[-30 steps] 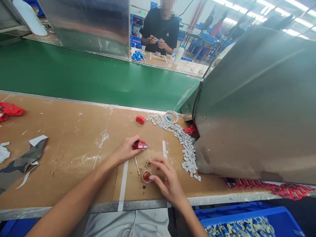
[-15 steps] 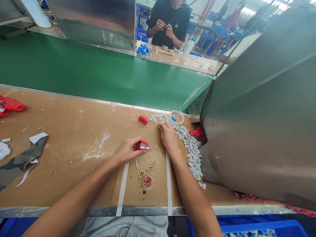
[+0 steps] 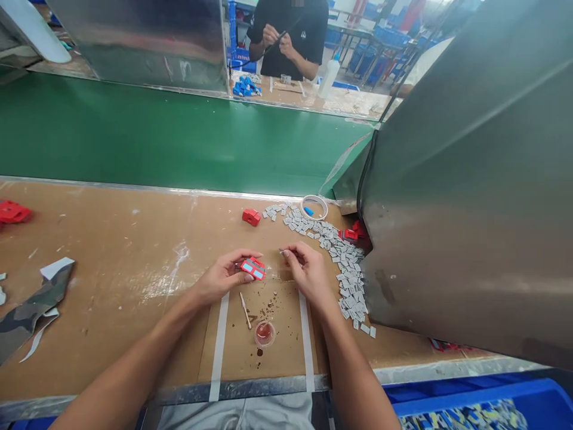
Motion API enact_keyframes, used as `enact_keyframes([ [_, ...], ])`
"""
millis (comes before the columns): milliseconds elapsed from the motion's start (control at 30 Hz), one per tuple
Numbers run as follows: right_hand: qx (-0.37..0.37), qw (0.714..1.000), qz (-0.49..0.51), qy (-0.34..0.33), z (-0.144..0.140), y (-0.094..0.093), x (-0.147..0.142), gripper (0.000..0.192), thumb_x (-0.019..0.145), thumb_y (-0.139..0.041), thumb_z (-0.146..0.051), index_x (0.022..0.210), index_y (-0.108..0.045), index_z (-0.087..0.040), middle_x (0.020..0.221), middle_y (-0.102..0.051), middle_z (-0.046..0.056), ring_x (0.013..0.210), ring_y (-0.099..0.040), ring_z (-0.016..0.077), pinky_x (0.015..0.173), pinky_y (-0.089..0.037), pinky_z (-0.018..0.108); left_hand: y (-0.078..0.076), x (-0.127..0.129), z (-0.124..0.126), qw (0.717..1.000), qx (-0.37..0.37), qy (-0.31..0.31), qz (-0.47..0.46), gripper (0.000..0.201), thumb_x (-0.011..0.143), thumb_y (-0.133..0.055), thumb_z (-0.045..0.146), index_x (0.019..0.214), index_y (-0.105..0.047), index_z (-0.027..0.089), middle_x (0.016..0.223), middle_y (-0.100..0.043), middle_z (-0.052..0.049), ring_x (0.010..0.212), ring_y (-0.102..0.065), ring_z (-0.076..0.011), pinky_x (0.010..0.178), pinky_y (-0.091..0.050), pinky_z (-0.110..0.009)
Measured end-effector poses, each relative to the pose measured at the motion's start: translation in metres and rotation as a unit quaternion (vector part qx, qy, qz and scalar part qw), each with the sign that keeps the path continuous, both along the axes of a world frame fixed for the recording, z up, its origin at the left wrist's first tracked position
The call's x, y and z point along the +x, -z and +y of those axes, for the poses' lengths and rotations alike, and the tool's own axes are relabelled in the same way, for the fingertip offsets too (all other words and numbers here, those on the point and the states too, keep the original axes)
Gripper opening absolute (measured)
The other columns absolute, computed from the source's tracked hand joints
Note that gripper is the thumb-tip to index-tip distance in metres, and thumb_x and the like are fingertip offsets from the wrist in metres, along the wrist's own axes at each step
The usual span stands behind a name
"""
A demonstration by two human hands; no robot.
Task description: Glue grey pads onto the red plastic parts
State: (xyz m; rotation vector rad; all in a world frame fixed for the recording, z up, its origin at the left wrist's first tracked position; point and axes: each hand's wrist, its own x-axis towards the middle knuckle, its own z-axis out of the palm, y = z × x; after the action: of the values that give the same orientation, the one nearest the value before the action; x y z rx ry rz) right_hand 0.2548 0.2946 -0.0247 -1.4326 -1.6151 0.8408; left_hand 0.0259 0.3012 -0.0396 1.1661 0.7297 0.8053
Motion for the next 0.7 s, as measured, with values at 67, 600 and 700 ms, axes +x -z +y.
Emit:
enact_keyframes([
  [67,-0.006,1.0,0.016,-0.002,-0.002,-0.004,-0.003,0.026,0.094,-0.06,-0.041,0.088,-0.069,-0.017,0.08,-0.068,0.006,0.071,-0.064,0.0181,0.065,-0.05,0.029,-0.001,-0.001,0.001,1.0,0.002,0.001,0.014,0.046,0.08,-0.08,0.038,0.12,-0.069,0.018,0.108,-0.075,-0.01,0.098,-0.071,-0.0222,0.091,-0.055,-0.035],
  [600,-0.108,0.963,0.237,-0.076,-0.018,-0.012,-0.031,0.021,0.087,-0.07,-0.039,0.092,-0.072,-0.018,0.088,-0.075,0.006,0.077,-0.07,0.0163,0.072,-0.058,0.03,-0.001,-0.009,0.008,0.998,0.007,0.018,0.063,0.051,0.076,-0.082,0.049,0.115,-0.071,0.018,0.108,-0.074,-0.01,0.097,-0.068,-0.0227,0.089,-0.054,-0.033],
  [700,-0.111,0.96,0.246,-0.076,-0.018,-0.008,-0.034,0.019,0.087,-0.069,-0.035,0.094,-0.072,-0.018,0.088,-0.075,0.006,0.076,-0.069,0.0156,0.07,-0.057,0.029,0.0,-0.009,0.009,0.998,0.009,0.016,0.066,0.051,0.075,-0.083,0.048,0.115,-0.072,0.018,0.108,-0.075,-0.01,0.097,-0.069,-0.0222,0.09,-0.054,-0.032],
])
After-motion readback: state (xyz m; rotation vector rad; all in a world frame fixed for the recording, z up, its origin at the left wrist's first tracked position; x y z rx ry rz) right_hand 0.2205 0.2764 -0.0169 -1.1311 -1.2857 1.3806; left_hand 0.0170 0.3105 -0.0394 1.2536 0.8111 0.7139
